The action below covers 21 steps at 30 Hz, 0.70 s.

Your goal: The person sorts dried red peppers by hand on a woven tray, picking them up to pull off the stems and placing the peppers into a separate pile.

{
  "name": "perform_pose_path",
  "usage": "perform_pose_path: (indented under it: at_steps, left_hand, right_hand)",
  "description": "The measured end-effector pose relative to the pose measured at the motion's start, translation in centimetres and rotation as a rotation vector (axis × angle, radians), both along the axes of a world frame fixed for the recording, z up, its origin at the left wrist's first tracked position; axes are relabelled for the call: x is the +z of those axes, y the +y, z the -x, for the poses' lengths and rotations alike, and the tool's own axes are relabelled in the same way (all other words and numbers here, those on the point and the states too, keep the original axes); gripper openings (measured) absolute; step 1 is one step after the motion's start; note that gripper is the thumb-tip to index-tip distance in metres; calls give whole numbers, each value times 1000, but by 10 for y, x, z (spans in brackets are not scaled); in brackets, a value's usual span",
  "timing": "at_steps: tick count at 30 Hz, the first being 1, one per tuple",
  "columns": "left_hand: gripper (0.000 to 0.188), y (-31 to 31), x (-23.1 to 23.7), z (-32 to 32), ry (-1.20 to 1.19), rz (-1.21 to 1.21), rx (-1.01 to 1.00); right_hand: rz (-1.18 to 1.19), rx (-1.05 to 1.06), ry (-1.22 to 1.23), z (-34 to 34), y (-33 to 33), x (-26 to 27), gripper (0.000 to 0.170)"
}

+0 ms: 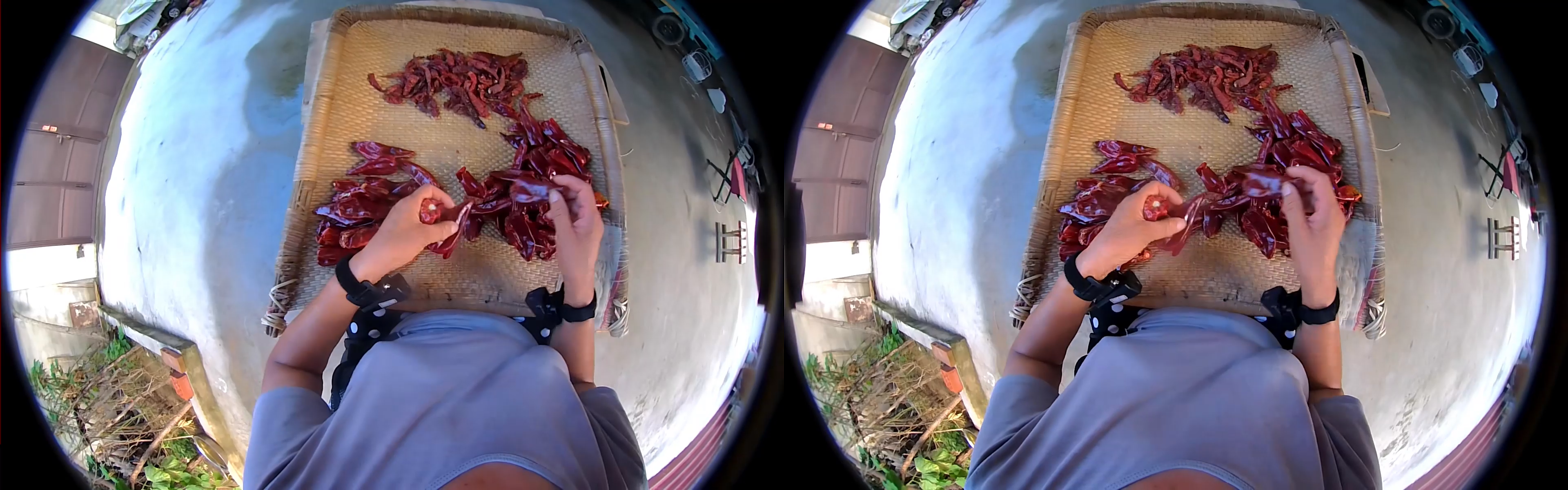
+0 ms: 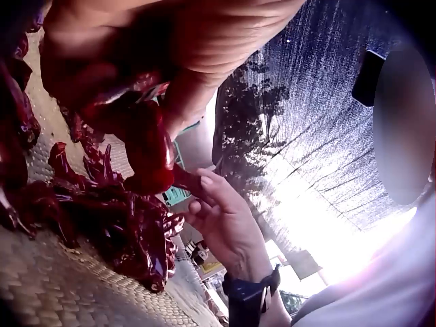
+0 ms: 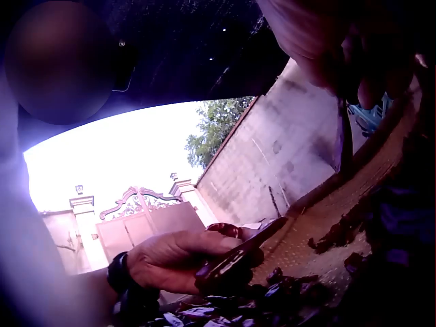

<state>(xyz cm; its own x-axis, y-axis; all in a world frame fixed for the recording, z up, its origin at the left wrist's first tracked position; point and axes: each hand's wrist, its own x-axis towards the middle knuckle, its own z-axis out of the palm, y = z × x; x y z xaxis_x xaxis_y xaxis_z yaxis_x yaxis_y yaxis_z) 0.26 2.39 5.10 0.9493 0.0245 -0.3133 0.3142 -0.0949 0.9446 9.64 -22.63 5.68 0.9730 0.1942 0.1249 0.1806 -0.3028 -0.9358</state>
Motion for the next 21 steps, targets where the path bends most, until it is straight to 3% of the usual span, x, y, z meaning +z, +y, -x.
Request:
perform_pose_path:
  at_steps: [1, 4, 5, 11, 14, 17, 21]
  left_hand:
    - [25, -2, -5, 0, -60, 30, 28]
    - [25, -5, 2, 0, 57, 23, 23]
    - [25, -7, -1, 0, 31, 43, 20]
    - [24, -26, -3, -5, -63, 46, -93]
    - [25, -28, 3, -7, -112, 4, -114]
    - [29, -25, -7, -10, -90, -268, -62]
    - [31, -29, -29, -14, -128, -579, -235]
  right_hand:
    - [41, -32, -62, -5, -6, -2, 25]
    - [333, -246, -284, -6, -9, 3, 26]
    - [314, -252, -283, -5, -8, 3, 29]
    - [25, 310, 78, 22, 24, -2, 35]
    - [106, 400, -61, 21, 24, -4, 24]
    - [104, 169, -31, 15, 14, 10, 19]
    - [240, -69, -183, -8, -18, 2, 19]
